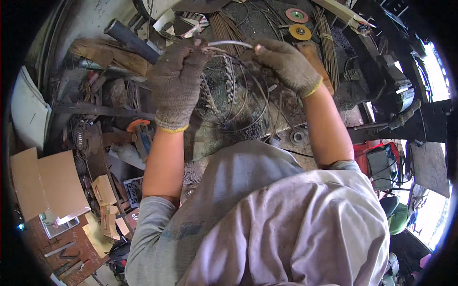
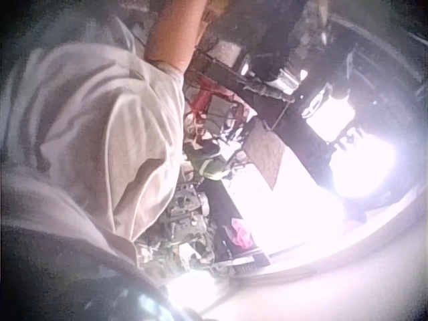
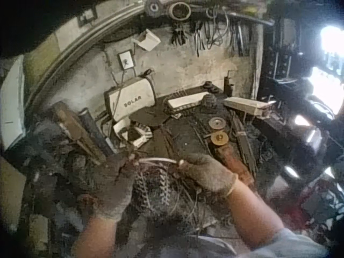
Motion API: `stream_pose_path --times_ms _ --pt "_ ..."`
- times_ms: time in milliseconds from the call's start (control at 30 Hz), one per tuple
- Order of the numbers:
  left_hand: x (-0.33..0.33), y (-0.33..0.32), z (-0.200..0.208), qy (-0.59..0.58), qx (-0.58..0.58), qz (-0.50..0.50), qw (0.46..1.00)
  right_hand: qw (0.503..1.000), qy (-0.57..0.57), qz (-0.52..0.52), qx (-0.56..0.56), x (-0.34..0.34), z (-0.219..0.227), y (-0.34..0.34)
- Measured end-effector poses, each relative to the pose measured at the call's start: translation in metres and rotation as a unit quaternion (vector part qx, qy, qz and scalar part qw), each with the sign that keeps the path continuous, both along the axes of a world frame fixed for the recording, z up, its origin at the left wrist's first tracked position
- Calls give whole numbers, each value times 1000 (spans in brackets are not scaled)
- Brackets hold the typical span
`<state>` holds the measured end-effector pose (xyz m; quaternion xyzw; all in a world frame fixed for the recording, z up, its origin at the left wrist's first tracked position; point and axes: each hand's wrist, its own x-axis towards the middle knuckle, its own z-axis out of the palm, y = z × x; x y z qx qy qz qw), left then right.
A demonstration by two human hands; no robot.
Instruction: The person welds a curved metal structure on a workbench and then handles several metal rods.
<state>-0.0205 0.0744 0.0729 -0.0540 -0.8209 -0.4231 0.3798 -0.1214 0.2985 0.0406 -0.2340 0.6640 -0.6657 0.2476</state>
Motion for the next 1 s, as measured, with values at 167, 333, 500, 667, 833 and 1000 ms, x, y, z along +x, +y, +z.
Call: stream_pose_path --times_ms 167,333,500,667,833,1000 --pt "-3 -5 -9 34 -80 -12 996 995 66 57 50 -1 -11 -6" --pt "4 4 2 1 -148 16 989 990 88 89 61 0 -16 -13" --pt "3 5 -2 -10 -84 11 996 990 -37 128 40 8 -13 -23" --pt "-3 5 -6 -61 -110 3 992 996 41 79 -18 5 -45 -36" --pt "-3 4 -11 -74 -103 -38 991 995 57 76 -10 3 -50 -37" --pt "-8 1 -5 0 -168 -74 983 993 110 46 -9 3 -55 -44"
